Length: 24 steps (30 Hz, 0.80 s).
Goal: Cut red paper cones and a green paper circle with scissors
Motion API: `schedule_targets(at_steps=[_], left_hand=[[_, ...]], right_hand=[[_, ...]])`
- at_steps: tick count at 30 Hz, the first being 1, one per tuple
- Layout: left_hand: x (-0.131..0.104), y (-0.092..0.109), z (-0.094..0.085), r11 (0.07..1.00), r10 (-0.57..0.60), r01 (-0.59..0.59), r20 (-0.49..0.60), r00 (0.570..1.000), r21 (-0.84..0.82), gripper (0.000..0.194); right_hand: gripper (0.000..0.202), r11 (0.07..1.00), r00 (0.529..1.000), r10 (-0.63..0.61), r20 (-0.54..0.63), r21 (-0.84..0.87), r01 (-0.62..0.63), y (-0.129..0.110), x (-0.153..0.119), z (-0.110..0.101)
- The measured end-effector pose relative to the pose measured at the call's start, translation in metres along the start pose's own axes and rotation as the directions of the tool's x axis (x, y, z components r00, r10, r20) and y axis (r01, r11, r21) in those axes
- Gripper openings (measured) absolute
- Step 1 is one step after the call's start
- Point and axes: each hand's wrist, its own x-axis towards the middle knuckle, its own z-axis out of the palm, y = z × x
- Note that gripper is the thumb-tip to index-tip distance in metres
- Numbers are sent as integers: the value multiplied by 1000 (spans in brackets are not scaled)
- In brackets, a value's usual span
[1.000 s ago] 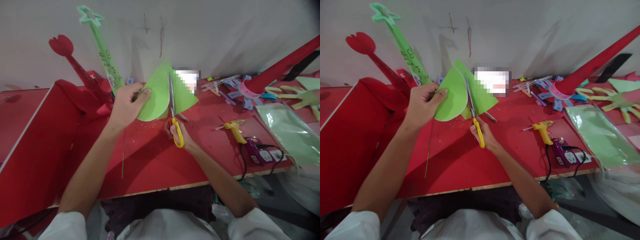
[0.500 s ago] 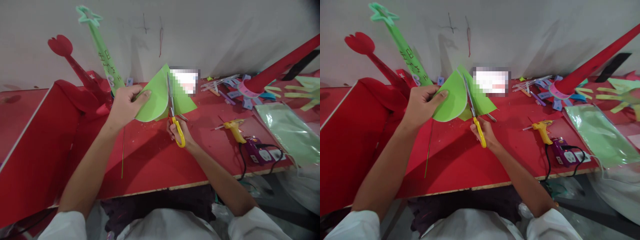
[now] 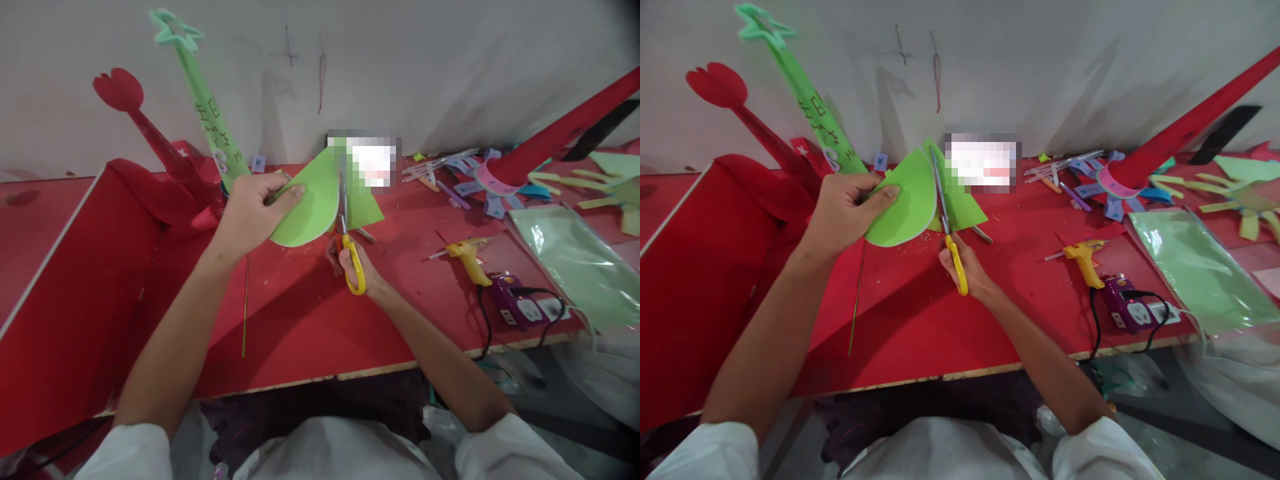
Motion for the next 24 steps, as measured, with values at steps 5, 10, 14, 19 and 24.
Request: schedule_targets(at_steps=[5, 10, 14, 19, 24], left_hand=[[0, 4, -4, 1000, -12, 13, 52, 999, -10, 58], [1, 2, -9, 1000, -10, 11, 78, 997, -19, 59], [1, -2, -12, 999, -15, 18, 88, 996, -28, 58], [2, 0, -16, 1000, -6, 8, 76, 997, -28, 52], [5, -1, -17, 1000, 4, -2, 73, 997, -30, 49]], right_hand=[[80, 1000, 1000, 12, -27, 20, -12, -2, -3, -1], [79, 999, 999, 28, -42, 35, -27, -6, -6, -5], [78, 1000, 999, 20, -43, 10, -20, -7, -5, -6], [79, 999, 998, 46, -34, -16, -46, -11, -6, -6], [78, 997, 999, 40, -22, -67, -41, -13, -6, -8]])
